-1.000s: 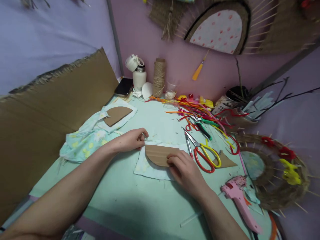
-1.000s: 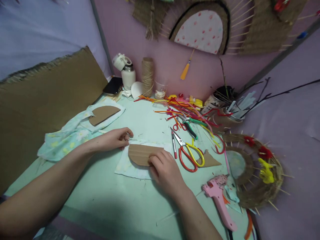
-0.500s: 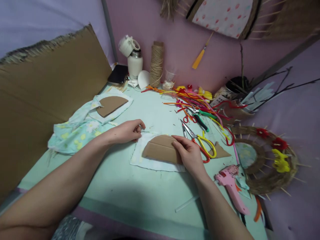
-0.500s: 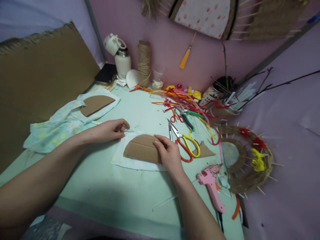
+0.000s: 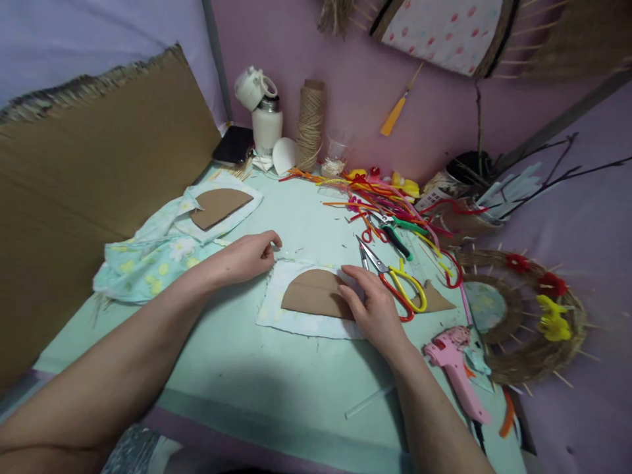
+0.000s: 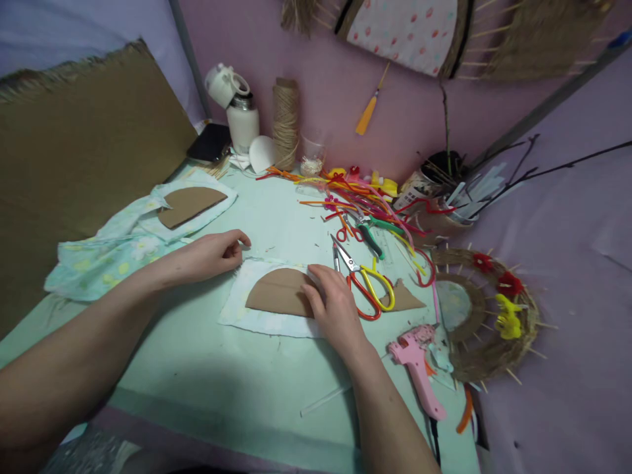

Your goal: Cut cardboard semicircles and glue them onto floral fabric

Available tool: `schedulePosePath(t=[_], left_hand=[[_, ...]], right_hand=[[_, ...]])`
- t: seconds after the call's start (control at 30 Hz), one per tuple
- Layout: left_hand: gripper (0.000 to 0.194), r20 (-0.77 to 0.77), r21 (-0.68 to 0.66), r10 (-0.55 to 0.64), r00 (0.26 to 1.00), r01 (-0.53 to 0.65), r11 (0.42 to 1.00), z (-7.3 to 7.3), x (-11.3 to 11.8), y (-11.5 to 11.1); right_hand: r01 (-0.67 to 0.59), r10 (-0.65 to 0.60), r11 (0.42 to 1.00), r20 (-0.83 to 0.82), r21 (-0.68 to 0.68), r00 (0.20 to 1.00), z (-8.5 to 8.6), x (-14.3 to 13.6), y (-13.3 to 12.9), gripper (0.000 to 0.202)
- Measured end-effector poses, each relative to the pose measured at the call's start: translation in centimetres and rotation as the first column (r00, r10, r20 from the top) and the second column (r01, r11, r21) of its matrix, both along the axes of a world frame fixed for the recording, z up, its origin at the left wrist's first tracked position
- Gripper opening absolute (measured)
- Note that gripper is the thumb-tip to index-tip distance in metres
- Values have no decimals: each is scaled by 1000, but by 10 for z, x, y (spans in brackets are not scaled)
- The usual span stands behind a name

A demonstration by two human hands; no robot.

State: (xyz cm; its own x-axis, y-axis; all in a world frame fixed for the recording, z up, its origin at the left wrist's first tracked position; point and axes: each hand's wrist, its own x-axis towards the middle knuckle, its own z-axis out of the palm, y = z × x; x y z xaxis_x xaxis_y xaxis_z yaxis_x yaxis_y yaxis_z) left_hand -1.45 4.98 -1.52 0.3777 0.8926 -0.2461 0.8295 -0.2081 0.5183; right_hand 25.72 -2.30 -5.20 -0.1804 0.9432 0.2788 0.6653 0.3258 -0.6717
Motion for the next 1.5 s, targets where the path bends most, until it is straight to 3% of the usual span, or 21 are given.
schedulePosePath(t=[0.1,0.2,0.27,0.37,0.6,0.83,0.9,0.97,1.03,1.1,1.17,1.2,1.27,1.33,1.5], left_hand=[[30,-10,232,43,999,-39,972,0,9,-6],[30,77,362,-134,988,97,927,-2,29,-20],[36,99,332,-299,949,252,909,-6,42,-31],[50,64,286,-392,918,360,888,-13,54,-42],[50,30,268,-387,922,365,891,-17,57,-40],[50,90,293,-376,922,337,895,-7,55,-39],[53,200,264,-312,929,256,930,-1,51,-36],[53,411,102,-171,896,142,985,6,45,-31],[52,662,-205,78,746,80,975,12,40,-26],[57,786,-499,365,499,163,851,14,37,-23],[64,764,-645,577,291,311,698,13,36,-20],[65,730,-676,645,226,377,633,11,36,-20],[64,666,-700,731,148,462,544,7,36,-20],[64,626,-703,772,106,504,501,2,37,-20],[65,620,-674,782,68,557,486,-2,38,-21]], right_hand=[[19,-18,1000,-5,26,1000,4,5,0,26],[60,-58,996,-28,63,998,8,7,1,23],[101,-97,991,-52,84,994,11,8,2,22],[133,-128,987,-62,88,990,11,10,3,21],[53,-57,992,-34,-113,998,4,11,2,29],[92,-88,983,35,-156,996,6,13,4,30],[101,-95,982,44,-157,994,7,12,4,30],[105,-102,979,26,-174,994,8,12,4,30],[104,-106,973,4,-205,994,8,11,4,30],[106,-109,969,-2,-222,994,8,11,4,30],[102,-101,970,15,-219,995,7,10,4,30],[99,-96,971,25,-215,995,7,10,4,30],[95,-89,973,37,-208,995,6,9,4,28],[88,-82,975,39,-204,996,6,9,4,28],[74,-67,977,42,-199,997,5,8,4,27]])
